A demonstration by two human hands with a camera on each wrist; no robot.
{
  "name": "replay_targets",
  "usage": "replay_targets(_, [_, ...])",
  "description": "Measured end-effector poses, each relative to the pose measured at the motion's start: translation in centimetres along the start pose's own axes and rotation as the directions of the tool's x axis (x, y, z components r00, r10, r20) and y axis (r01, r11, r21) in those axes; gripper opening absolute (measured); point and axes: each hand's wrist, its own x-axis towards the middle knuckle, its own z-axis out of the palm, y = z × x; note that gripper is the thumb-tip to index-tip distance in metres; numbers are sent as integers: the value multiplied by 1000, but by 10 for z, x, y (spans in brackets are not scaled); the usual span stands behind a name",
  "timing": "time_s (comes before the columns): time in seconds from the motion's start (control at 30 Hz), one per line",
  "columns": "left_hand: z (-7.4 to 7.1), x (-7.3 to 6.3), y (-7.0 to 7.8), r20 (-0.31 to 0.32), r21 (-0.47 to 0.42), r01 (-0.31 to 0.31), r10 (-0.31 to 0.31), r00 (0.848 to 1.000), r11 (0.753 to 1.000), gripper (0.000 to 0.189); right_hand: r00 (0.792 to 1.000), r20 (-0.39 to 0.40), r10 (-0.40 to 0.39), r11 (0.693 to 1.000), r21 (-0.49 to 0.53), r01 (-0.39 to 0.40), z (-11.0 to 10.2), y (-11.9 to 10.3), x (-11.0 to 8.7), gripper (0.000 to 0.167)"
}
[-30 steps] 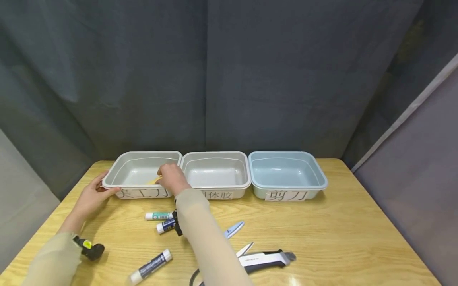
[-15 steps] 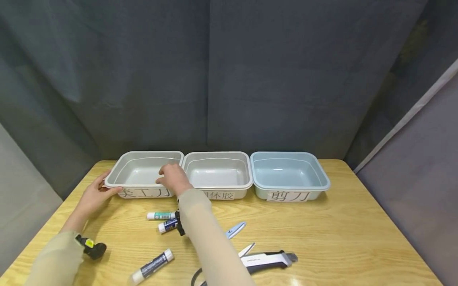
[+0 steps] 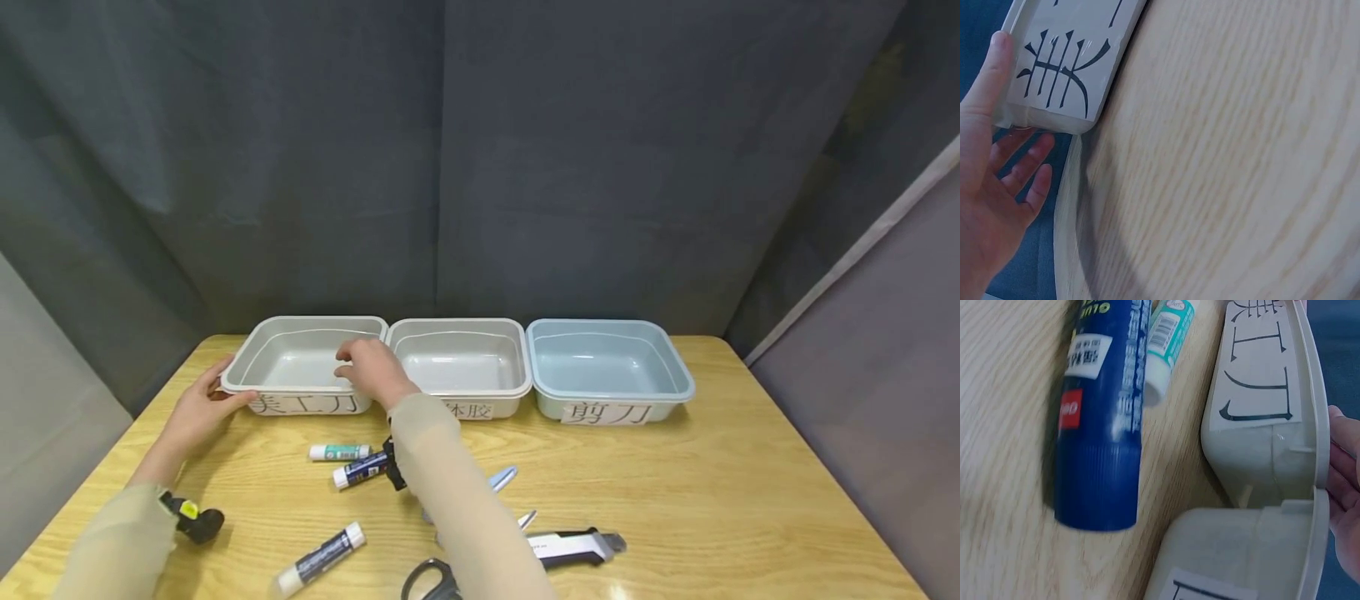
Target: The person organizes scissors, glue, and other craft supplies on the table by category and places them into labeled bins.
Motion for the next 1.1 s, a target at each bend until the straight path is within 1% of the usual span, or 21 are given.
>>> replay_targets(0.13, [0,0,-1,-4,-11,6,-6,1000,1000,95,1000,-11,-9,1000,28,10,-2,2,-1,24])
replay_targets(0.3, [1,1,-3,-4,-15,7,-7,1000,1000,94,999,-23,-31,999,36,32,-6,2,-5,22])
replay_targets(0.5, [2,1,-4,-9,-8,6,-6,1000,1000,94,996,-22,-85,996,-11,85,-12,6,-10,22])
replay_targets(0.63, [4,2,-3,-5,-7,3,-3,1000,1000,96,994,-6,-106,994,-42,106,-20,9,-14,23])
replay_targets(0.77, [4,2,-3,-6,-12,4,-4,1000,1000,96,993,14,-120,992,-48,121,-26,11,-18,25])
replay_targets(0.9, [5,3,-3,-9,-10,4,-4,1000,1000,95,989,8,-144,988,-48,145,-31,13,-21,24])
replay_targets(1.1, [6,4,-3,-12,-12,4,-4,1000,1000,95,981,-2,-194,978,-78,194,-38,16,-28,22])
